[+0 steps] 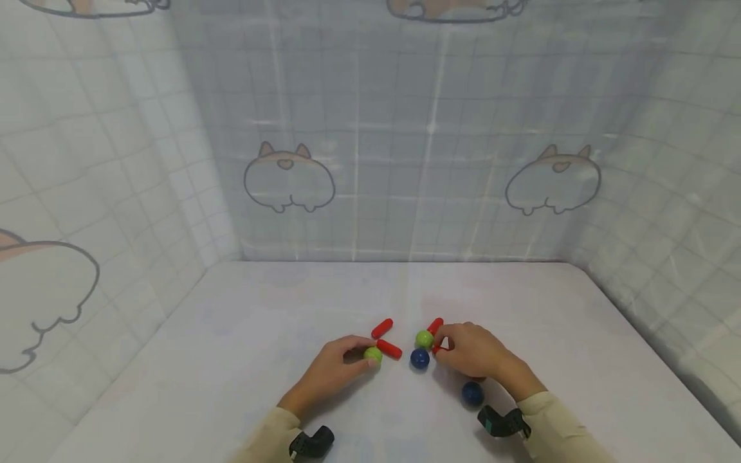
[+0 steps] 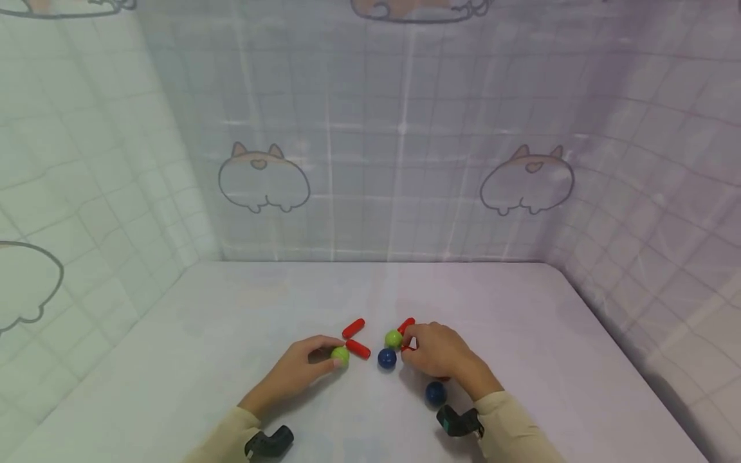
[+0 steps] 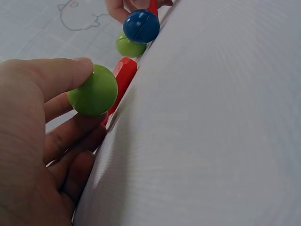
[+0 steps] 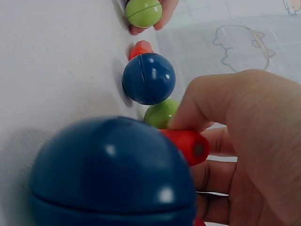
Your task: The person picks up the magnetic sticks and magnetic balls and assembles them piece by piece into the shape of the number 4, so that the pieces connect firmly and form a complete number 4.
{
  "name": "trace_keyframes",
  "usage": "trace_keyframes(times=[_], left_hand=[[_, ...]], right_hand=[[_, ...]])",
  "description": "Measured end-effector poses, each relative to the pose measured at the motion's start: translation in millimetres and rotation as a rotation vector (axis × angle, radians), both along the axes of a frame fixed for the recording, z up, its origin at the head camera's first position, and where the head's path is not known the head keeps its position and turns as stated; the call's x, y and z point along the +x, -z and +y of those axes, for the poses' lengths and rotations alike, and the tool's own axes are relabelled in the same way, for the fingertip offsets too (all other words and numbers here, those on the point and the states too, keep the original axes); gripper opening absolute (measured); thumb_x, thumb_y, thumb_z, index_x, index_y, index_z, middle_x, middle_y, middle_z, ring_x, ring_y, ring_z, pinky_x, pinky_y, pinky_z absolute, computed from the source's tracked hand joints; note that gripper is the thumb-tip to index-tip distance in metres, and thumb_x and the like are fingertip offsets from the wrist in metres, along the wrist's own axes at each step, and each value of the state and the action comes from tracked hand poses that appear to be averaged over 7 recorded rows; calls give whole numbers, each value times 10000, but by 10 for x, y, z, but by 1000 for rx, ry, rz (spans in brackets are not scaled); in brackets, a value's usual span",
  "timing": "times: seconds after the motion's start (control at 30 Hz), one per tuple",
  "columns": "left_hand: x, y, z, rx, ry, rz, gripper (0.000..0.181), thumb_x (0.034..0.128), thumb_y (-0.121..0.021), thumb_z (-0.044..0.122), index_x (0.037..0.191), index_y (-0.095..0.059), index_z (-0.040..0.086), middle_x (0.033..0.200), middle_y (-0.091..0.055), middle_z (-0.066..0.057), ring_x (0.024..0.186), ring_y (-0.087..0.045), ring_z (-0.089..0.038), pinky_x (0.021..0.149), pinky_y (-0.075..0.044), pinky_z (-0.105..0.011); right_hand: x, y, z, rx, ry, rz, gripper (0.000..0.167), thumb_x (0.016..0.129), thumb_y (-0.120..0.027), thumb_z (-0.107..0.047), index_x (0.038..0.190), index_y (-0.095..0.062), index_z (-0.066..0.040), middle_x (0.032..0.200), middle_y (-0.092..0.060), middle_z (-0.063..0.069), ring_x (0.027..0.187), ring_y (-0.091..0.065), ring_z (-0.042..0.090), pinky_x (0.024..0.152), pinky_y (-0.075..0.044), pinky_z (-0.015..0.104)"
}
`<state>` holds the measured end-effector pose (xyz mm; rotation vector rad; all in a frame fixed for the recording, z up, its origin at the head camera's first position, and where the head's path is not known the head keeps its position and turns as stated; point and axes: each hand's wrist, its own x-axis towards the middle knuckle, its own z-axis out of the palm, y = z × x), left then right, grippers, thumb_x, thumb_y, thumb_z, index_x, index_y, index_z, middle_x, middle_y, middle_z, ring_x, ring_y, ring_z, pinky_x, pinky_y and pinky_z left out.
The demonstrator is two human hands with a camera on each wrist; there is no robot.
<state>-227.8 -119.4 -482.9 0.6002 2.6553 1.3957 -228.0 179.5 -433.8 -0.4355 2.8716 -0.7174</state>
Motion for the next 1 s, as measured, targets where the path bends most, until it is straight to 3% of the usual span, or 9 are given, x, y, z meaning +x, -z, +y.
trace_keyframes(times=[0.2, 0.4, 0.6, 0.73, 1.0], left_hand=[[22, 38, -8, 19, -14, -9, 413, 909, -712, 464, 1251, -683, 235, 1208, -638, 116, 1144, -574, -148, 1009, -455, -454], [56, 63, -7, 79, -60, 2, 376, 930, -704, 408, 1251, -676, 214, 1182, -644, 85, 1078, -587, -141, 950, -501, -366], [1, 2, 112, 203, -40, -106, 430, 951, -675, 414, 1332, -660, 215, 1241, -640, 24, 993, -648, -173, 863, -548, -340], [-44, -49, 165, 253, -34, -162, 414, 959, -665, 399, 1341, -662, 239, 1278, -637, 9, 997, -655, -171, 882, -542, -336], [-23, -148, 200, 426, -93, -229, 409, 1013, -582, 227, 1393, -593, 75, 1250, -628, -122, 949, -687, -233, 858, -562, -333]], right_hand=[[28, -9, 6, 0, 0, -21, 177, 898, -670, -235, 1057, -747, -236, 752, -557, -25, 616, -513, 182, 502, -413, 337], [41, 21, 33, -37, -4, -38, 208, 909, -644, -220, 1090, -744, -241, 759, -559, -13, 594, -515, 185, 486, -412, 325], [44, -1, 101, -99, 38, -62, 212, 911, -642, -200, 1109, -715, -218, 785, -562, 17, 582, -527, 198, 456, -432, 325], [21, -23, 110, -123, 58, -34, 213, 922, -636, -206, 1125, -700, -210, 779, -561, 24, 585, -523, 201, 462, -428, 327], [8, -44, 30, -178, 73, 39, 261, 937, -647, -195, 1192, -691, -231, 772, -583, 0, 624, -530, 201, 505, -470, 338]])
